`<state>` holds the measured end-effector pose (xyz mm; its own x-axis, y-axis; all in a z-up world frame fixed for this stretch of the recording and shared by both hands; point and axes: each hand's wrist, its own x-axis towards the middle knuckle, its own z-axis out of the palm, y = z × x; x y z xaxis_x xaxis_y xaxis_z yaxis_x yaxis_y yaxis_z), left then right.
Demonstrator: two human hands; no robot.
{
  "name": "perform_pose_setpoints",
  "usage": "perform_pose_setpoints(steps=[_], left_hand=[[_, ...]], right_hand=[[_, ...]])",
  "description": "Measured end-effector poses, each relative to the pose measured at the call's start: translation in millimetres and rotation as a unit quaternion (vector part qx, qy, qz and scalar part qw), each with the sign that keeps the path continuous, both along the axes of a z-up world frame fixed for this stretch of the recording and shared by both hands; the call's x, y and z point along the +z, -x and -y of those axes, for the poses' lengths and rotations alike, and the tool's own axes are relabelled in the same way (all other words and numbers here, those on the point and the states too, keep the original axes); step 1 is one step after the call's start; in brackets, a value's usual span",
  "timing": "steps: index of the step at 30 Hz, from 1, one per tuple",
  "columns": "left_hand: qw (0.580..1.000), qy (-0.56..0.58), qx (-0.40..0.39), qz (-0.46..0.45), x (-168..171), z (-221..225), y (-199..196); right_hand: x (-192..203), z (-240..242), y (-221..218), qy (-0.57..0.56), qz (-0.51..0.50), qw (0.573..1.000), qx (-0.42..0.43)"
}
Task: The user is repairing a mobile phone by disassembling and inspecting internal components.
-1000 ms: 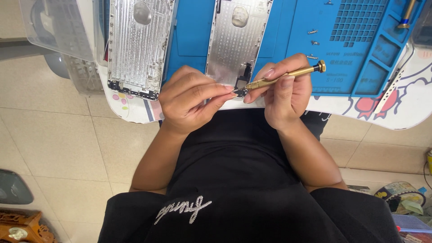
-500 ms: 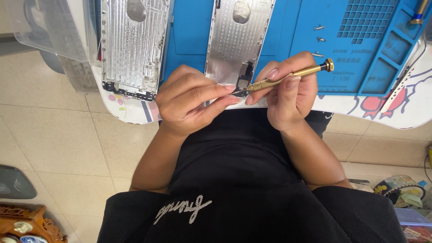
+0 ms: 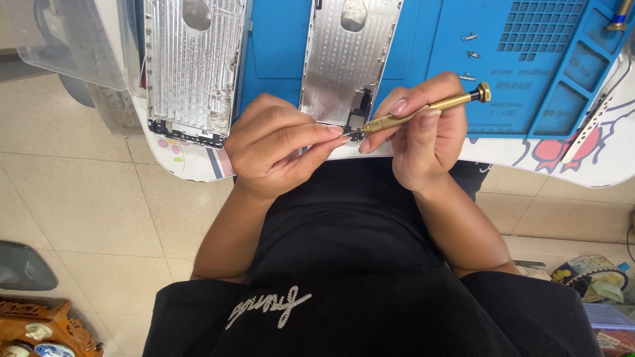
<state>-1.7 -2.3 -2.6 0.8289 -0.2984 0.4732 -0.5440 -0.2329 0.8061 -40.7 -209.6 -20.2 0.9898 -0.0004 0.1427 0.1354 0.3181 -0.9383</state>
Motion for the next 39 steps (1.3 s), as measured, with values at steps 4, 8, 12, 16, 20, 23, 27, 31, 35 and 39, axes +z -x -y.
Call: perform_pose_setpoints(steps=[4,8,12,16,20,23,27,31,35,39], left_hand=[[1.000,0.002,-0.004,-0.001,-1.3,-0.1,0.1],[1.000,0.004,-0.003,-0.002,-0.1,0.1,0.0],[1.000,0.002,-0.001,-0.005,-0.7,-0.3,0.5],[1.000,0.001,-0.002,-0.004,-1.3,-0.8,0.6],[1.000,0.000,-0.003,-0.006,-0.5,-0.6,0.6],[1.000,0.000,-0.001,-0.005,-1.0,-0.2,0.4],[1.000,0.006,-0.001,-0.008,-0.6,-0.2,-0.3],[1.000,-0.013,0.004,-0.008,0.2,-3.5,1.5],[0.997,-0.063,0.035,-0.003,3.9,2.1,6.5],[0.978,-0.193,0.080,-0.019,23.9,20.7,3.8]], right_hand=[[1.5,-0.4,-0.6,-0.001,-0.003,1.000,0.005],[1.4,-0.2,-0.4,-0.001,-0.004,1.000,0.003],[1.5,-0.4,0.8,0.000,-0.007,1.000,0.003],[1.8,-0.3,0.8,0.004,-0.010,1.000,0.002],[1.1,-0.2,0.6,0.007,-0.005,1.000,0.000],[0.1,-0.1,1.0,0.002,-0.007,1.000,0.001],[-0.7,-0.5,-0.1,0.005,0.005,1.000,-0.004],[-2.8,-0.2,2.5,-0.008,-0.006,1.000,-0.020],[-5.9,-1.1,4.6,-0.005,0.020,0.999,-0.028],[-7.1,-1.2,10.3,-0.032,0.012,0.996,-0.085]])
